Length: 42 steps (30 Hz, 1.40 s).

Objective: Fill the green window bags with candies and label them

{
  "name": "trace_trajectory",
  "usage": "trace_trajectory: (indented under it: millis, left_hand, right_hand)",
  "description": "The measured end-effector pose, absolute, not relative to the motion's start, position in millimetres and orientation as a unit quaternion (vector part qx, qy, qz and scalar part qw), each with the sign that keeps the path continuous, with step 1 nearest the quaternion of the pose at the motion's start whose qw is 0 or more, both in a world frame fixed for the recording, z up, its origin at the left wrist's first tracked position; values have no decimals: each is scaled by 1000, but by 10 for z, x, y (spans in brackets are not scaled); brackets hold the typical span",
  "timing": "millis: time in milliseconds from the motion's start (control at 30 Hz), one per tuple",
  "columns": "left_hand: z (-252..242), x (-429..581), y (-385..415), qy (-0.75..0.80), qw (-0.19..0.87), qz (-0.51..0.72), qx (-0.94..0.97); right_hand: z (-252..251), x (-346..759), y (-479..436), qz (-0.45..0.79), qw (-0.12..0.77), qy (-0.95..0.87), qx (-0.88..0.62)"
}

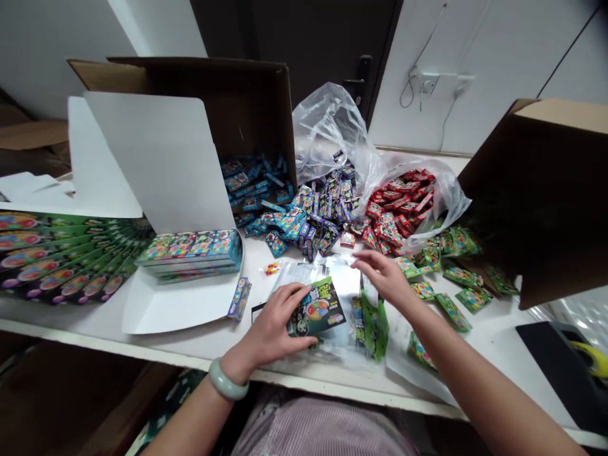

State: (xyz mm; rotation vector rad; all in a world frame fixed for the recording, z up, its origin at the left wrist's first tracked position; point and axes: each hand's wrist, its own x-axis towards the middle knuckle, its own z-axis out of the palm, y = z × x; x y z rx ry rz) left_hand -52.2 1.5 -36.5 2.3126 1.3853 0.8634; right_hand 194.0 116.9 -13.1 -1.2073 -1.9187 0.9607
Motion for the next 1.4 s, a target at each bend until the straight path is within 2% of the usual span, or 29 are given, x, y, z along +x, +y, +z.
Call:
trace_trajectory:
  millis: [167, 333, 667, 933, 1000, 1167, 1300, 1400]
  left_hand:
    - [-365, -520, 7, 482, 163, 298, 808]
    - [-343, -548, 34, 483, 164, 298, 807]
    - [-394, -661, 54, 489, 171, 317, 794]
    - [-367, -649, 32, 496, 163, 302, 797]
    - [-365, -650, 27, 500, 165, 297, 797]
    - [-352, -589, 56, 499, 173, 302, 794]
    - [-329, -517, 78, 488, 190, 296, 799]
    - [-325, -522, 67, 485, 190, 290, 803]
  right_hand:
    - [-375, 1460, 1952, 337, 347, -692, -536]
    - [-498, 1228, 2171, 368, 365, -645, -562]
    - [-318, 1986, 1579, 567, 359, -548, -500]
    - [-547, 2361, 1028, 553, 304, -541, -556]
    - [-493, 2444, 911, 515, 265, -596, -556]
    - [-293, 2453, 1028, 273, 173, -826, -462]
    - [-352, 2273, 1354, 248, 54, -896, -365]
    - [-375, 2233, 1422, 255, 51, -906, -334]
